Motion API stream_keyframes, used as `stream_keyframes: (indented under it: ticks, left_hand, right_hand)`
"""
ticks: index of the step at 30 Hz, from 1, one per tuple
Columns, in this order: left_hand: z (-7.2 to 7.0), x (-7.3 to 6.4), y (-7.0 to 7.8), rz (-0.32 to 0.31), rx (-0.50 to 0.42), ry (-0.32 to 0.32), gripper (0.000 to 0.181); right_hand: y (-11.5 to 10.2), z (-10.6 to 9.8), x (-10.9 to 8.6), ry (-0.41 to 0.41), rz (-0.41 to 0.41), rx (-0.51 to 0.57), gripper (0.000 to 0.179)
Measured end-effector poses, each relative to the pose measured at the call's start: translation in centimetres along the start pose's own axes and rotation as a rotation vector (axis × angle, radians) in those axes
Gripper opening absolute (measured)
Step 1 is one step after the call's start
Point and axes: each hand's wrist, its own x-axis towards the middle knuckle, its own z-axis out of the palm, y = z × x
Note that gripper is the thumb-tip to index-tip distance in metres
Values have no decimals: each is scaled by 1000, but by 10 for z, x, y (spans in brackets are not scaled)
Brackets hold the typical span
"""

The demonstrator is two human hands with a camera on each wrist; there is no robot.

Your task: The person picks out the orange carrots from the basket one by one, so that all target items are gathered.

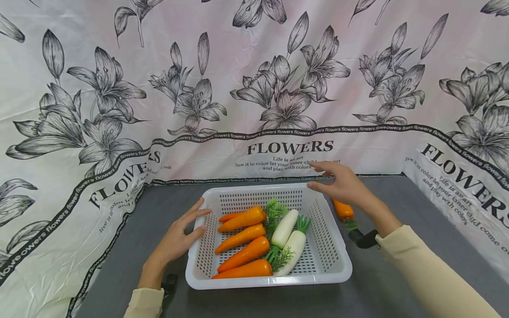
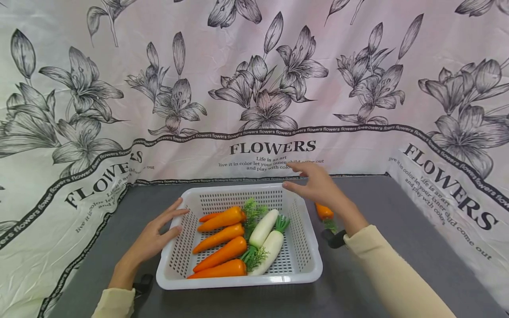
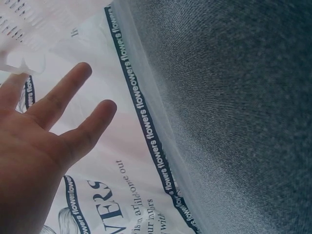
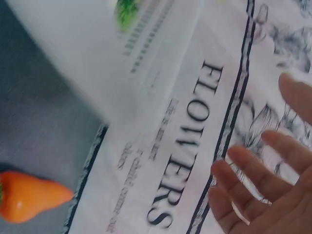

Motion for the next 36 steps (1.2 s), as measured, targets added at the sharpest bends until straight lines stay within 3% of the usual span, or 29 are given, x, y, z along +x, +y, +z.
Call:
stream_keyframes:
  ticks: [6, 10, 22, 29, 36]
  left_hand:
    - [1, 0, 0, -12, 11, -2, 45]
    - [1, 0, -1, -11, 11, 0, 45]
    - [0, 0, -2, 8, 5, 3, 45]
    - [0, 0, -2, -1, 10, 1, 45]
    - [0, 0, -2, 8, 12, 4, 45]
  right_hand:
    - [-20, 17, 14, -75, -193, 43, 65]
    - [-32, 28, 22, -129, -275, 63, 64]
    - [-58, 65, 34, -226, -401, 42, 58]
    - [-64, 86, 41, -325, -410, -29, 57]
    - [-68, 102, 48, -346, -446, -48, 51]
